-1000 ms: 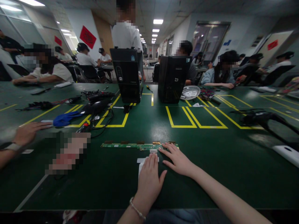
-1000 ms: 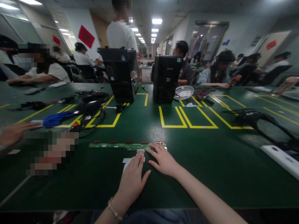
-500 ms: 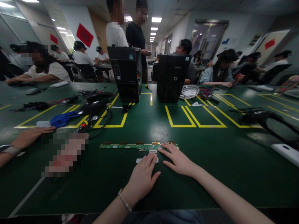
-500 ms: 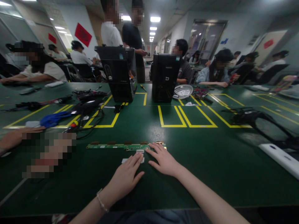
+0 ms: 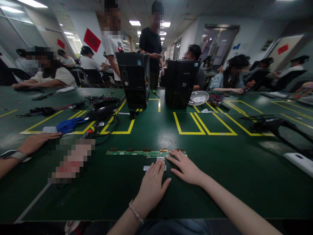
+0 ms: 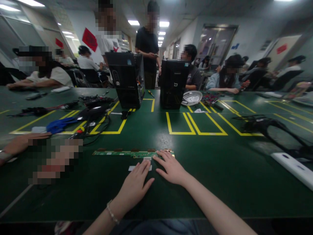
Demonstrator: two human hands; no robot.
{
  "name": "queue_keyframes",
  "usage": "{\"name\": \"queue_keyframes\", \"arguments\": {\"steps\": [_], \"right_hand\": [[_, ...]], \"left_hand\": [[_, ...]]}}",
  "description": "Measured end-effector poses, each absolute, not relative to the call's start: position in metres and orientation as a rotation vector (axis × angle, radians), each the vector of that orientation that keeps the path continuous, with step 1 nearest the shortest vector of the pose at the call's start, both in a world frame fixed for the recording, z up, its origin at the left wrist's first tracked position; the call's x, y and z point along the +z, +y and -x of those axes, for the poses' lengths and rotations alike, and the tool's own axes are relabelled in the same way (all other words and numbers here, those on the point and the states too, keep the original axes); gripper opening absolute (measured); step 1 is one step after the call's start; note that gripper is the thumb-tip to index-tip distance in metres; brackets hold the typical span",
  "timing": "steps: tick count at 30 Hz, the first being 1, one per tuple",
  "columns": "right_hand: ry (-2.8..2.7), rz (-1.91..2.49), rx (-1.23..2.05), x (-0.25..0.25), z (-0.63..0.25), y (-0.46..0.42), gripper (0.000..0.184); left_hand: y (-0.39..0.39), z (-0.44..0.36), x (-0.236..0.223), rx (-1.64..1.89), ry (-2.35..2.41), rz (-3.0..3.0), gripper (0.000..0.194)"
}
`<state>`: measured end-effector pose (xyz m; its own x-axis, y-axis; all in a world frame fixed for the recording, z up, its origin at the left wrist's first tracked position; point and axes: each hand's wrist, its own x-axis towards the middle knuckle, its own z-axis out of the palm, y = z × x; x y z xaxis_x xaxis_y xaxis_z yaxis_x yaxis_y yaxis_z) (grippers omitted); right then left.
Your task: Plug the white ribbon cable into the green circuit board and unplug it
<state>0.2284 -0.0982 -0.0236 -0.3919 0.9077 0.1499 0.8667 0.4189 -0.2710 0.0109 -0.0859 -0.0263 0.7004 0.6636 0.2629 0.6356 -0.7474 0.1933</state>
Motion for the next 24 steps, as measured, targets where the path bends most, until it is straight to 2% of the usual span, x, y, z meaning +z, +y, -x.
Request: {"name": "queue_keyframes", "arguments": {"steps": [7, 16, 24], "right_hand": [[-2.394, 1.563, 0.202, -0.024, -0.227, -0.099, 0.053], [-2.404, 1.575, 0.196, -0.026, -0.229, -0.099, 0.052], [-2.395, 1.577, 0.218, -0.026, -0.230, -0.097, 0.053]], "left_hand": [[-0.086, 0.004, -0.020, 0.570, 1.059, -2.810, 0.047], [-0.082, -0.005, -0.019, 0.466, 1.051, -2.828, 0.040], [-0.086, -0.008, -0.035, 0.499, 1.096, -2.818, 0.052]]}}
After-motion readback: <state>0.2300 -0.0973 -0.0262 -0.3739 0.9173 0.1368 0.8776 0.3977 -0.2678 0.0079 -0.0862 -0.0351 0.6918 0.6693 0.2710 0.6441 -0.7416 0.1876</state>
